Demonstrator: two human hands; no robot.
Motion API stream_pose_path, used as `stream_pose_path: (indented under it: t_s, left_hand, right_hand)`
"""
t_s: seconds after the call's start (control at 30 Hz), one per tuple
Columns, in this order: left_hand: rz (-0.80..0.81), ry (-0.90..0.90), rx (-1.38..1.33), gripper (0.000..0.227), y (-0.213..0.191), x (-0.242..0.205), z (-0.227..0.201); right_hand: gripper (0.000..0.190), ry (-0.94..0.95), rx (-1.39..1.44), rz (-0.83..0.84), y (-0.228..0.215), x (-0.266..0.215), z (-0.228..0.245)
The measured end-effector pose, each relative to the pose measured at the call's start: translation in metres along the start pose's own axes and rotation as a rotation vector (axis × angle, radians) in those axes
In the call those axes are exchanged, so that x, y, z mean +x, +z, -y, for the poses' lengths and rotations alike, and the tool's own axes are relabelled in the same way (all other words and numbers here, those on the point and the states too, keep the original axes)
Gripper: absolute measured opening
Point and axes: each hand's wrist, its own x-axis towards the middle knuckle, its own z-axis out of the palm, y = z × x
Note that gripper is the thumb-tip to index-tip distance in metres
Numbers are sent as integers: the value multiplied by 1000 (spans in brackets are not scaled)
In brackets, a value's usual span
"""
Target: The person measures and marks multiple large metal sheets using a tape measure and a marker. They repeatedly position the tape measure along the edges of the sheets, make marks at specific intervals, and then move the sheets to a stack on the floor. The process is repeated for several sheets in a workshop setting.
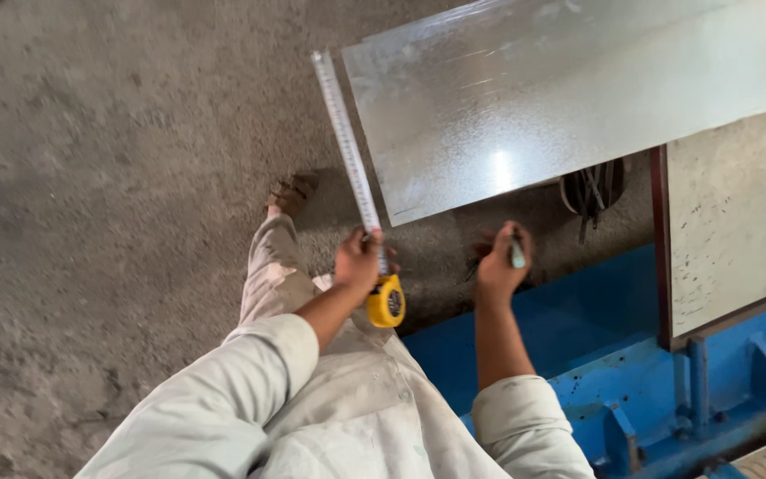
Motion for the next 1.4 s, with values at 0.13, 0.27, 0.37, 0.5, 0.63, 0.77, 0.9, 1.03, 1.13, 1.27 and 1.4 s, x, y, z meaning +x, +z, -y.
stream_pose_path:
  t_s: [0.13, 0.27, 0.37, 0.5, 0.63, 0.77, 0.9, 1.03, 1.13, 1.27, 1.4]
  left_hand:
    - [42, -60, -311, 30, -51, -2, -13]
    - [343, -429, -242, 62, -90, -56, -37]
    - [283, -495, -199, 53, -97, -82, -54]
    - [274, -509, -97, 63, -114, -38, -77]
    - [226, -355, 429, 89, -123, 37, -101]
    - [252, -349, 731, 78, -93, 90, -119]
    - [365, -195, 954, 68, -54, 127, -122]
    - [441, -291, 703, 49, -17, 141, -122]
    - [485, -307, 705, 45, 11, 137, -131]
    - [437, -565, 829, 45, 41, 127, -164]
    - [462, -431, 878, 51, 27, 133, -171]
  right_hand:
    - [35, 371, 145, -15, 11, -33, -22]
    - [39, 538, 235, 8, 19, -41, -37]
    - [35, 500, 238, -98, 26, -39, -45]
    - [31, -310, -243, -110, 45, -47, -35]
    - [38, -316, -382, -201, 71, -51, -20]
    - [30, 207, 108, -479, 91, -46, -49]
    - [26, 271, 305, -652, 101, -18, -55]
    - [27, 281, 98, -805, 114, 18, -51]
    - [31, 142, 14, -853, 112, 42, -52]
    - [35, 24, -67, -694, 98, 58, -53]
    - [31, 21, -299, -728, 102, 60, -46]
